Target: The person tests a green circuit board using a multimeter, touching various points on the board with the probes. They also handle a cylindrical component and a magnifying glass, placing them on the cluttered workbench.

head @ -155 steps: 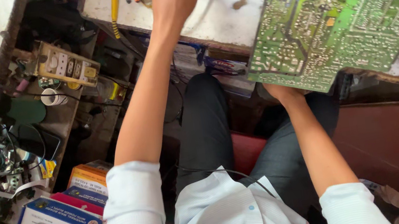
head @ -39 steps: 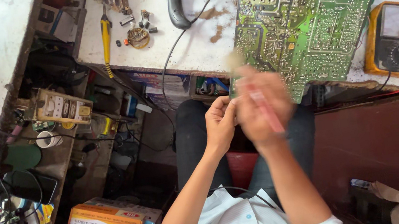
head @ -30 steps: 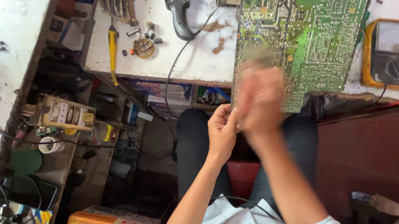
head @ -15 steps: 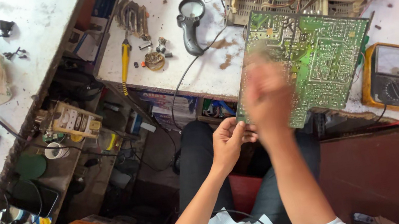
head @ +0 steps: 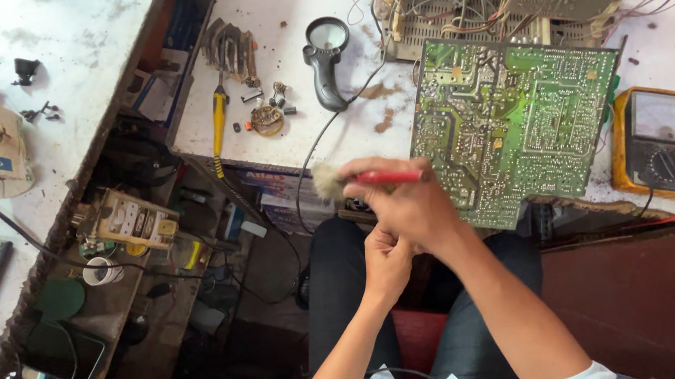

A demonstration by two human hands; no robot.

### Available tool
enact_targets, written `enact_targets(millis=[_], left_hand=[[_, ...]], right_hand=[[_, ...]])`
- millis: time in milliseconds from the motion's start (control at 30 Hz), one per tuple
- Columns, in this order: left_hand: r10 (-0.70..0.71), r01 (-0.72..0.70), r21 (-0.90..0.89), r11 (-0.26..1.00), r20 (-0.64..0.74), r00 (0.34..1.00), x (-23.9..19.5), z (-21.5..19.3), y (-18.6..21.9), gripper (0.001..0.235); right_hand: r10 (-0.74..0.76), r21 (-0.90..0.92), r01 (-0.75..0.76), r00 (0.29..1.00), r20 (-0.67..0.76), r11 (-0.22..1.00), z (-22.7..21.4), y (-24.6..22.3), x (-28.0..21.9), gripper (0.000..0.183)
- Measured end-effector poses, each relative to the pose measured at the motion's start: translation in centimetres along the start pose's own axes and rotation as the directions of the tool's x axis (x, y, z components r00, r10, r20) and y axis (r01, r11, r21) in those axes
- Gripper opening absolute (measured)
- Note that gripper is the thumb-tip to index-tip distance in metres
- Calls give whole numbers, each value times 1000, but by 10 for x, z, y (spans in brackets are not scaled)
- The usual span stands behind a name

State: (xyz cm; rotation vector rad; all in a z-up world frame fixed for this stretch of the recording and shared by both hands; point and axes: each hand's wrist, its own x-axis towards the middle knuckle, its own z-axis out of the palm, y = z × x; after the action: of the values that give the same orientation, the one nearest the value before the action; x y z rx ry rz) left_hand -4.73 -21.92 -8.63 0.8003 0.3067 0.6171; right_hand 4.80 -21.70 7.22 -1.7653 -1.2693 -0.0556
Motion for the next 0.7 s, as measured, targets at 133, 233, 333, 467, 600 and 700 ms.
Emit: enact_targets(millis=[133, 233, 333, 467, 600, 700], left_hand=[[-52, 52, -3, 999, -8, 999, 1, -2, 0, 14], [-77, 77, -25, 997, 4, 997, 0, -6, -2, 13], [-49, 49, -23, 999, 4, 999, 1, -9, -9, 14], [60, -57, 161, 985, -16, 998, -1, -12, -13, 21], [-101, 101, -25, 995, 14, 995, -3, -10, -4, 15], [-105, 106, -13, 994, 13, 994, 0, -8, -1, 16]], right_hand=[[-99, -193, 19, 905, -414, 981, -30, 4, 21, 22], [-140, -443, -64, 900, -413, 894, -48, 10, 39, 18], [-13, -380, -41, 990, -138, 924, -22, -3, 25, 18], [77, -6, -77, 996, -36, 997, -8, -23, -14, 21], [57, -172, -163, 866, -497, 972, -62, -11, -18, 18], [209, -196, -371, 804, -556, 908, -63, -10, -14, 21]])
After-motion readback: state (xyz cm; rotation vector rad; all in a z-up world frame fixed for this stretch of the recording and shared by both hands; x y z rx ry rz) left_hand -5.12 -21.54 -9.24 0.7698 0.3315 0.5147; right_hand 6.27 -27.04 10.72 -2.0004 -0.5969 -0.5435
